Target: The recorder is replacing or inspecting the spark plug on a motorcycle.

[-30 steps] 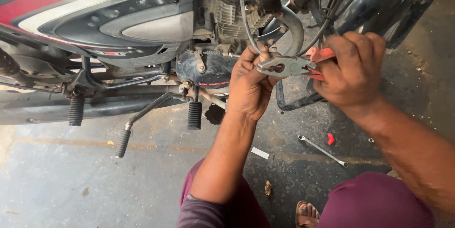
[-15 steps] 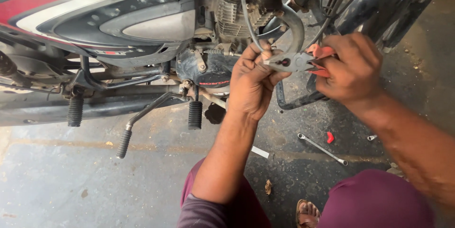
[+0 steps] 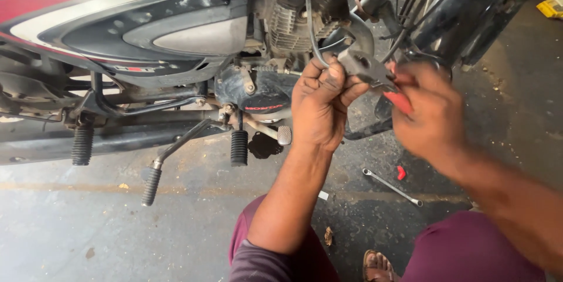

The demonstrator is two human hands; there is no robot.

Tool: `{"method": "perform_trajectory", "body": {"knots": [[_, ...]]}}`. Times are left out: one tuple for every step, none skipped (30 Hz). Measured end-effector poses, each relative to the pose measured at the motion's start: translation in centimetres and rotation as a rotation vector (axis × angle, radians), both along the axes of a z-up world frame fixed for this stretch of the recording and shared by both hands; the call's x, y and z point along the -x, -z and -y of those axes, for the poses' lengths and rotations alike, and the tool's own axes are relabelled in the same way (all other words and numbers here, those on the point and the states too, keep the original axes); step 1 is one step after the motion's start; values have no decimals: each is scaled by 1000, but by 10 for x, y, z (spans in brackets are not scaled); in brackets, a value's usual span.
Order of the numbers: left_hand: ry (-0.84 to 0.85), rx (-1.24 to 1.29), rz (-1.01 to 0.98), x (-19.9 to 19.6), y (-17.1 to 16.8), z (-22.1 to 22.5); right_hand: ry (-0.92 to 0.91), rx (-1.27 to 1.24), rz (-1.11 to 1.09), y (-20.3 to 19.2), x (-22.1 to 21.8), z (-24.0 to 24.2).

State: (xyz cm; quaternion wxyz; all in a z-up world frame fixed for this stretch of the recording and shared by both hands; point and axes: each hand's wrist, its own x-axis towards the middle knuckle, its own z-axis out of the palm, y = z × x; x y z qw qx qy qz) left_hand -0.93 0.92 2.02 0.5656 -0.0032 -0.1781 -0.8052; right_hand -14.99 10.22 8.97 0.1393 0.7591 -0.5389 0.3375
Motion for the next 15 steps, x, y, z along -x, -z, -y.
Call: {"method": "perform_trajectory", "body": {"knots": [[-34, 4, 48, -1, 2, 2, 17, -162, 122, 3, -6, -10], [-40, -4, 42, 6, 8, 3, 12, -169, 116, 28, 9, -17], [-93, 55, 165, 12, 15, 5, 80, -555, 615, 54, 25, -23], [-142, 115, 289, 20, 21, 6, 156, -936, 1119, 79, 41, -30], [-145, 109, 285, 17, 24, 12, 158, -942, 1113, 77, 32, -35], [-302, 121, 455, 15, 28, 17, 1, -915, 1396, 76, 23, -43], [-460, 134, 625, 14, 31, 22, -167, -869, 1674, 75, 14, -51], [-457, 134, 627, 4, 40, 35, -165, -868, 1677, 72, 12, -62], [-429, 97, 545, -5, 49, 49, -235, -787, 1651, 69, 10, -73], [-406, 62, 463, -15, 58, 63, -308, -708, 1619, 66, 9, -83], [-408, 63, 463, -17, 50, 62, -310, -708, 1619, 64, 20, -87], [-275, 26, 405, -21, 45, 57, -222, -628, 1542, 63, 28, -97], [-143, -12, 346, -24, 40, 53, -136, -551, 1462, 62, 36, -107], [-141, -13, 351, -26, 38, 49, -135, -551, 1467, 55, 42, -106], [-34, 2, 268, -28, 37, 44, -182, -470, 1340, 49, 49, -105]]}}
